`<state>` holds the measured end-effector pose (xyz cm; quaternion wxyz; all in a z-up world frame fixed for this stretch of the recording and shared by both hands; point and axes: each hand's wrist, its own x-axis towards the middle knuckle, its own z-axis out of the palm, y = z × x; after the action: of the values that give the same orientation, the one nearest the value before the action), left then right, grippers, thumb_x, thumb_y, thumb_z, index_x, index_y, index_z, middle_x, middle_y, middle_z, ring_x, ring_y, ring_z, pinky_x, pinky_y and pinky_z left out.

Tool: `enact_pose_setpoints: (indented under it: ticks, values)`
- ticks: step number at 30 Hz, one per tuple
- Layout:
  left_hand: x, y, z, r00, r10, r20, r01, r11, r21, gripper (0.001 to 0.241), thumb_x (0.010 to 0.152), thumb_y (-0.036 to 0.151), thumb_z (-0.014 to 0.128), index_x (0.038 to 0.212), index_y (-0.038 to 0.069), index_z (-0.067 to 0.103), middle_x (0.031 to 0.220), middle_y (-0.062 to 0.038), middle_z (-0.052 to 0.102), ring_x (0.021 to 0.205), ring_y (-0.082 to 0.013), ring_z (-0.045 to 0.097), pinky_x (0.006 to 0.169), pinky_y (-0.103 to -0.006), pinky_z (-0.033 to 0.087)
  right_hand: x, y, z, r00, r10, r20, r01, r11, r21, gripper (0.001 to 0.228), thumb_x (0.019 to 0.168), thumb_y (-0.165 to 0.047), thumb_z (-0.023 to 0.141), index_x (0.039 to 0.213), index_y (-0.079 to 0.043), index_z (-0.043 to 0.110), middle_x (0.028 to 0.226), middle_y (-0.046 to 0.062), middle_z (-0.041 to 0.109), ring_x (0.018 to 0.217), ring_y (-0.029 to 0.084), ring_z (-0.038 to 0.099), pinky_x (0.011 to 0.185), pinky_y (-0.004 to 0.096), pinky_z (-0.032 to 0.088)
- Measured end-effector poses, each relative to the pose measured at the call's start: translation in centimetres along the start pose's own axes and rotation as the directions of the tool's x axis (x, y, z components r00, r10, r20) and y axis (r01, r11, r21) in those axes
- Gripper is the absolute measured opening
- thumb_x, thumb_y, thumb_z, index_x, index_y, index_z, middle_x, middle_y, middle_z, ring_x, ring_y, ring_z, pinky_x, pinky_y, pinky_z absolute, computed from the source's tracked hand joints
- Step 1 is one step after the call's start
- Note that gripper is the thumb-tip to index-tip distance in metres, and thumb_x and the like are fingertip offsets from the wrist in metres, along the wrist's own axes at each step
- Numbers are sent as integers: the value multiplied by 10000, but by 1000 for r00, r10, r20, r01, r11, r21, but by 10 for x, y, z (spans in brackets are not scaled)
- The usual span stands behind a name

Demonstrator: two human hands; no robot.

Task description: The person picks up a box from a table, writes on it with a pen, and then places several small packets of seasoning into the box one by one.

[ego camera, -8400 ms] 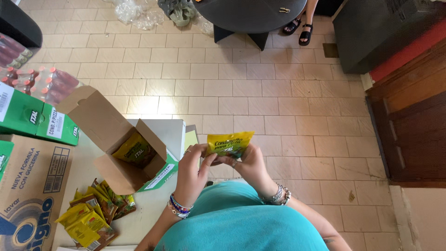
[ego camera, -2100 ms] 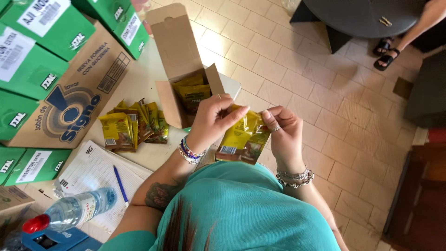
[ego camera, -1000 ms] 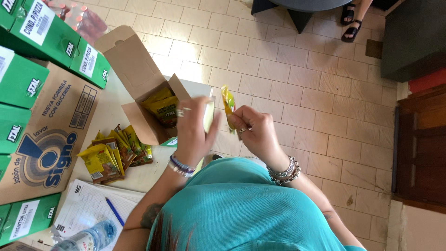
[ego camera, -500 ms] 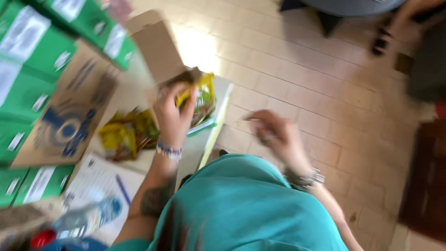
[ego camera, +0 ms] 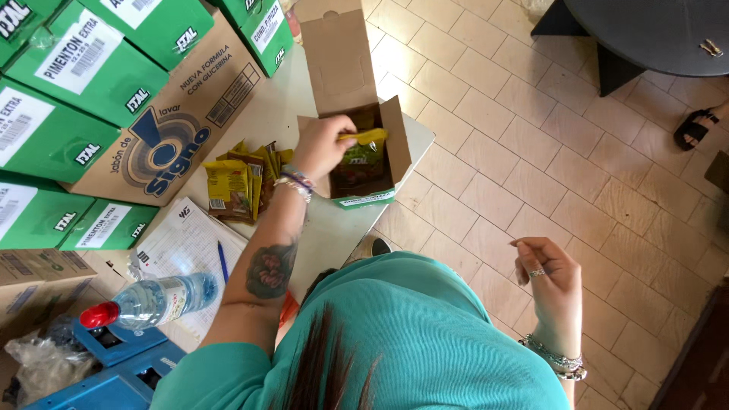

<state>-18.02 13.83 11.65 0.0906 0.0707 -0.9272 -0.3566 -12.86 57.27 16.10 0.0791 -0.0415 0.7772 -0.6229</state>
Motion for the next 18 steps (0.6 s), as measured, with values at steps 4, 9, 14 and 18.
enact_pose_setpoints:
  ticks: [4, 9, 14, 18]
  values:
    - [13, -17, 28, 993, 107, 41, -114, 907, 406, 150, 788, 27, 652, 905, 120, 636, 806, -110, 696, 805, -377, 694, 685, -503, 530, -3, -22, 10, 997, 51, 56, -46, 994, -101, 144, 1044, -50, 578, 1027, 27, 699, 593, 72, 520, 551, 139, 479, 587, 253, 422]
    - [11, -3, 32, 973, 217, -82, -115, 758, 642, 160, 767, -1, 634, 699, 142, 654, 659, -101, 680, 661, -331, 670, 507, -467, 530, -8, -42, 17, 990, 97, 98, -74, 974, -215, 156, 1048, -115, 579, 1021, -24, 702, 614, 56, 504, 616, 133, 456, 682, 253, 378]
    - [-25, 32, -31, 869, 259, -422, -128, 941, 313, 181, 947, 209, 651, 783, 151, 602, 698, -35, 626, 701, -312, 595, 648, -455, 432, -8, -7, -2, 977, 186, -102, -204, 957, -206, 399, 887, 48, 439, 1171, -62, 697, 685, 57, 528, 600, 68, 388, 565, 208, 350]
    - [-72, -42, -57, 779, -45, -625, 282, 916, 287, 378, 902, 159, 646, 1277, 204, 636, 684, -95, 657, 587, -364, 606, 544, -501, 464, 4, 76, -36, 985, 152, -76, -170, 854, -492, 724, 782, 192, 354, 1319, -138, 710, 1057, 7, 607, 604, 154, 532, 679, 259, 415]
